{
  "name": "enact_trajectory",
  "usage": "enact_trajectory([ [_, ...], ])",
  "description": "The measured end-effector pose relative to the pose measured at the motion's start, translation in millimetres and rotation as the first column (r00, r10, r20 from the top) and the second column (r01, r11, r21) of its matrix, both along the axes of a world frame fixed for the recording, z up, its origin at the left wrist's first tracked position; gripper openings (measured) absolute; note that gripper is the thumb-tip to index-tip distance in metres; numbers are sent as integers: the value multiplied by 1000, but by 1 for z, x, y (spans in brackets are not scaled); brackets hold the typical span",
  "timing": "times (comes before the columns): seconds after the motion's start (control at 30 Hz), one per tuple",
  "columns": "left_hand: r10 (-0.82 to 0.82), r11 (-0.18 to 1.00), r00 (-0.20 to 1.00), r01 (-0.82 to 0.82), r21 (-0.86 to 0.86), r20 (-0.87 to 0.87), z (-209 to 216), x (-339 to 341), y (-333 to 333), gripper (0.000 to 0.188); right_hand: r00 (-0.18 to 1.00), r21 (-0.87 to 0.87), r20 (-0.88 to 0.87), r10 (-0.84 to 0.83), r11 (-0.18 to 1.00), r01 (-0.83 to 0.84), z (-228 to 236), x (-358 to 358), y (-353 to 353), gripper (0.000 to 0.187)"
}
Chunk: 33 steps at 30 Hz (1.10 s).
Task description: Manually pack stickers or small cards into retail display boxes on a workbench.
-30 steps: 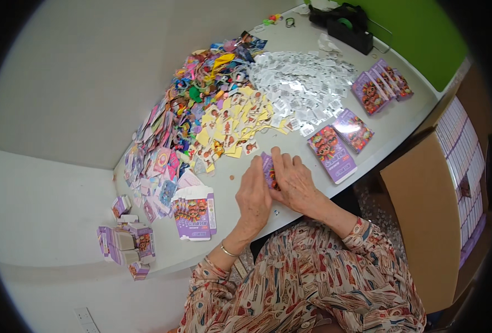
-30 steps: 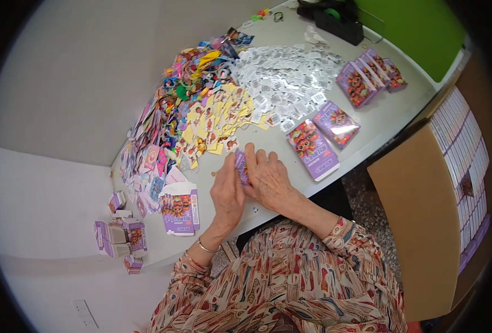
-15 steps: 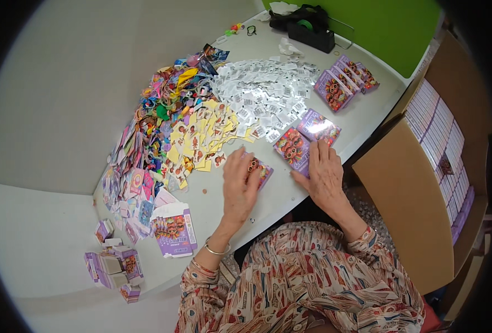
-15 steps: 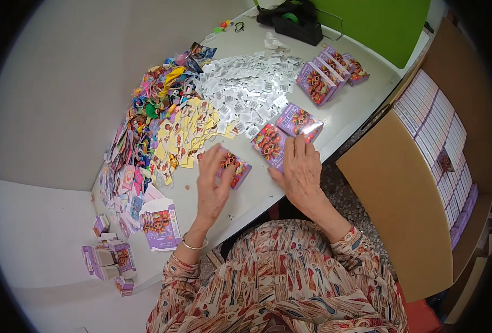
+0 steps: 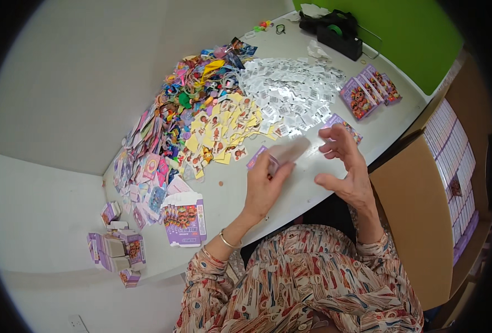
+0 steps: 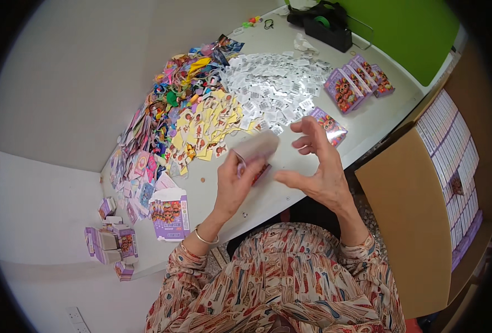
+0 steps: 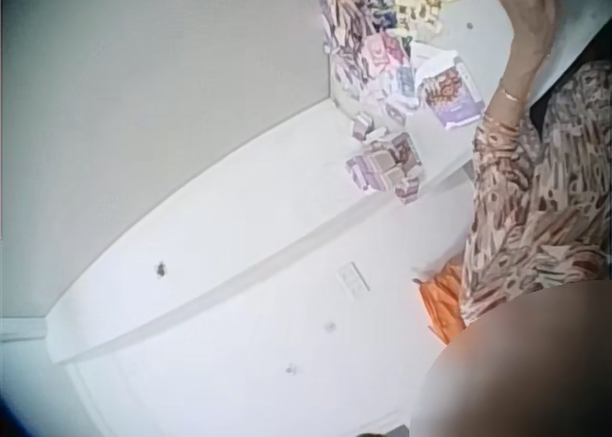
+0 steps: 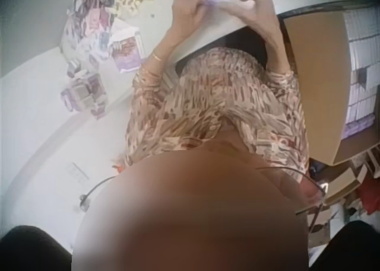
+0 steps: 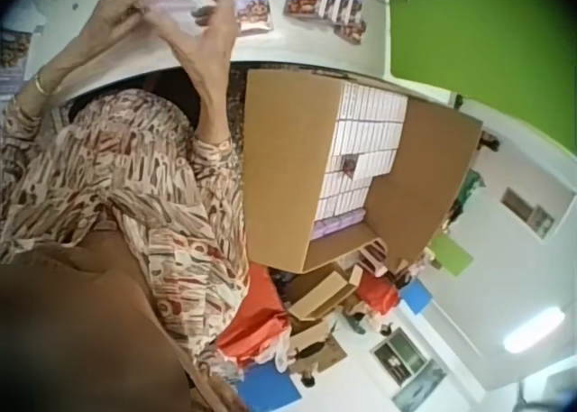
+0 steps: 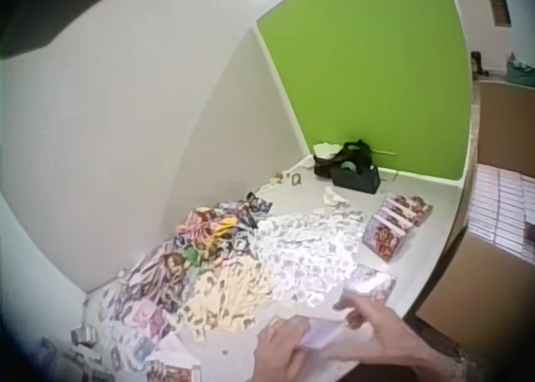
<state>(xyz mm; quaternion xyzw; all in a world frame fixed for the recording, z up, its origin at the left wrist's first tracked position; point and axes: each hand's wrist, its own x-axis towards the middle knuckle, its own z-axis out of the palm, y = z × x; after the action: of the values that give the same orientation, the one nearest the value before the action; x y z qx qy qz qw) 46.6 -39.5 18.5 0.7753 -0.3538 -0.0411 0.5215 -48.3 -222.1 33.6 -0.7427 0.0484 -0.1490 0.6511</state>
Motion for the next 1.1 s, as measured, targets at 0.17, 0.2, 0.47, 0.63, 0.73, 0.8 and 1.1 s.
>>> enact_trajectory([
  [0.17,-88,913,799,-174,-368,-595,1,-20,-28,25,991,-364,63,-116,922,131,-28,0,30,104],
  [0.2,-89,913,798,-174,-369,-596,-4,-21,-24,25,977,-457,103,-187,864,214,-36,0,33,103],
  [0.47,154,953,898,-246,178,412,-27,62,59,21,975,-594,67,-210,777,208,-43,-5,17,90],
  [0.63,192,819,860,-406,405,473,-60,78,71,29,968,-661,-106,-227,743,102,-35,-8,17,89],
  [0.73,226,834,882,-395,386,414,-66,86,73,28,973,-763,-101,-208,644,59,-32,-8,17,87],
  [0.8,213,828,890,-383,409,403,-66,91,74,24,975,-767,-96,-201,639,56,-29,-9,17,86],
  [1.1,243,893,889,-361,268,387,-48,93,62,17,976,-784,-89,-200,619,56,-29,-2,13,84],
])
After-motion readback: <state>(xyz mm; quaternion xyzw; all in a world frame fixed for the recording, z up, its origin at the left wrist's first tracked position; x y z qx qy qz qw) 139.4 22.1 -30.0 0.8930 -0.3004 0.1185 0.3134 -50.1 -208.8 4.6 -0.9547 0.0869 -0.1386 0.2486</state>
